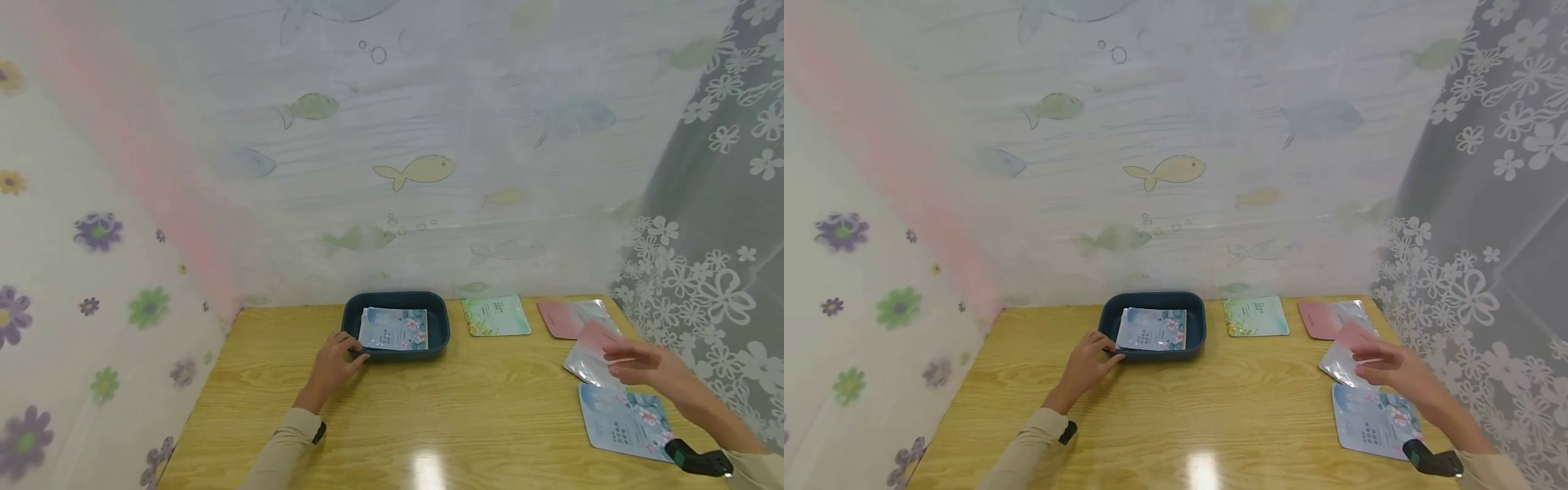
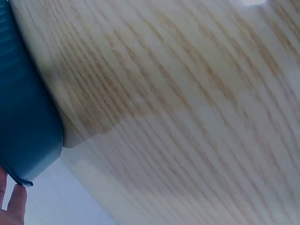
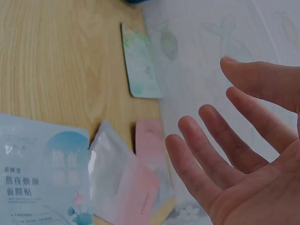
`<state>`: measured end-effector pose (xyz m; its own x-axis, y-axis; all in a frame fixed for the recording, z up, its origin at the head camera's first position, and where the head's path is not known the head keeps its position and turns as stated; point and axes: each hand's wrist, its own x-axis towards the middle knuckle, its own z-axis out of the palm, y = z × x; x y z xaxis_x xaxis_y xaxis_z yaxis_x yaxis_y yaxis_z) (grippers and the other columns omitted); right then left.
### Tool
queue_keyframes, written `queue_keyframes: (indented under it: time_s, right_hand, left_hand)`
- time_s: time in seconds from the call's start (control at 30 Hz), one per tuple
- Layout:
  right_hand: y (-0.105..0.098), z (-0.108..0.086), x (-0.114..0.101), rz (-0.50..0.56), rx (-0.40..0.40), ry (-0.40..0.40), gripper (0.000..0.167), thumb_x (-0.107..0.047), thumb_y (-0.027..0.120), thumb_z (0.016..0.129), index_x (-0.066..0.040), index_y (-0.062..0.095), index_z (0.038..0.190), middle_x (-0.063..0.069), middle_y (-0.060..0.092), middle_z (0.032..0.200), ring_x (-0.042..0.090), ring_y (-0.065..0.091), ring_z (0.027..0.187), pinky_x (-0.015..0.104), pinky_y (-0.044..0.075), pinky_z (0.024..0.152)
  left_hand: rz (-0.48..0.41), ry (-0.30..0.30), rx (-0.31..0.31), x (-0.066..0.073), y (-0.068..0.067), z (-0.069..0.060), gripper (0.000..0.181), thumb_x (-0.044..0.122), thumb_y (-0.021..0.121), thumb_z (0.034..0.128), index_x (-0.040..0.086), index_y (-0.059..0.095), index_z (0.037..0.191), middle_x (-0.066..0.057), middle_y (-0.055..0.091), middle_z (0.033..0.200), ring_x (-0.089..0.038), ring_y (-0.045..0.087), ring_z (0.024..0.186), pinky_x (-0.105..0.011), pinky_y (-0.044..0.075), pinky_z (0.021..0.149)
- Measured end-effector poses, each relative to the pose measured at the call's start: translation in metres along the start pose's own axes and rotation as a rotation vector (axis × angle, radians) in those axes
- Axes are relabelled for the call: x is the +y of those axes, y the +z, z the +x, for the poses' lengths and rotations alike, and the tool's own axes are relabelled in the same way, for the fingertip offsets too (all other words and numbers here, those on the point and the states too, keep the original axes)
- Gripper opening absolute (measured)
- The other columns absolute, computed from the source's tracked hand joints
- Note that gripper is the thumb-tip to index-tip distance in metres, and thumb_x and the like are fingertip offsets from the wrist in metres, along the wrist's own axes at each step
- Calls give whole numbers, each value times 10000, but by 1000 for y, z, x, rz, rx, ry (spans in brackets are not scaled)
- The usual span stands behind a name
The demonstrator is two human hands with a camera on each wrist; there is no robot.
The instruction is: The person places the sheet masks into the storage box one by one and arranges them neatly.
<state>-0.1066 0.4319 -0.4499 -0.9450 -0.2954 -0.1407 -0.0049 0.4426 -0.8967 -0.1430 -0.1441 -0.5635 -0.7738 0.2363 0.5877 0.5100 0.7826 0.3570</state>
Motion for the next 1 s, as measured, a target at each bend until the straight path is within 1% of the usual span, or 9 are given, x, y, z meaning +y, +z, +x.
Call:
queue_keyframes:
  time_s: [0.13,0.27,0.37,0.43,0.53,0.63,0.77,0.87,1.0]
  right_hand:
    - [-6,-3,8,-17,13,23,319,-167,551,966,-80,552,1272,-262,574,1059,-19,595,921,309,528,745]
    - [-11,-6,18,-12,26,58,245,-188,552,967,-219,587,1208,-264,569,1042,-29,590,905,331,522,746]
    - [-15,-8,27,-27,32,89,296,-211,549,970,-146,560,1259,-226,564,1062,-42,572,900,360,511,752]
    - [-17,-10,33,-55,34,108,400,-234,548,971,-23,506,1307,-169,565,1091,-52,560,890,398,504,760]
    - [-22,-12,44,-76,37,162,539,-273,550,968,96,415,1337,-78,573,1130,-40,560,881,451,498,790]
    - [-25,-13,53,-93,37,229,645,-334,551,963,128,350,1365,103,572,1208,84,595,947,482,489,825]
    - [-27,-12,66,-124,50,323,776,-412,557,944,167,271,1374,350,406,1320,344,568,1049,496,483,838]
    - [-28,-12,77,-139,80,362,792,-400,588,927,192,270,1347,398,369,1307,418,539,1049,508,484,819]
    - [-29,-13,91,-131,97,390,787,-378,597,922,205,262,1332,413,371,1280,433,542,1024,516,480,803]
  left_hand:
    - [-5,15,17,-2,1,1,214,157,849,700,82,667,783,34,556,813,-142,476,784,-319,484,681]
    - [5,42,43,-3,2,1,229,155,862,681,83,663,769,33,554,802,-146,474,775,-321,481,669]
    - [16,49,43,-2,2,1,225,160,861,684,85,666,765,31,558,800,-140,470,772,-314,478,669]
    - [30,50,39,-1,1,1,220,168,858,688,91,667,765,31,561,802,-137,468,769,-313,479,664]
    - [50,49,22,1,1,0,215,186,851,699,96,670,771,30,565,810,-138,469,773,-312,483,665]
    - [59,41,-5,1,0,-2,196,191,836,722,100,673,780,30,567,822,-142,472,778,-311,490,669]
    - [62,49,-18,0,0,-3,185,184,832,729,104,675,786,26,565,830,-142,477,781,-301,494,671]
    - [63,69,-7,-1,1,-3,191,181,839,719,114,672,782,28,560,826,-131,470,775,-290,491,659]
    - [56,82,20,-2,2,-2,208,175,851,701,116,666,775,28,553,819,-121,465,764,-286,487,641]
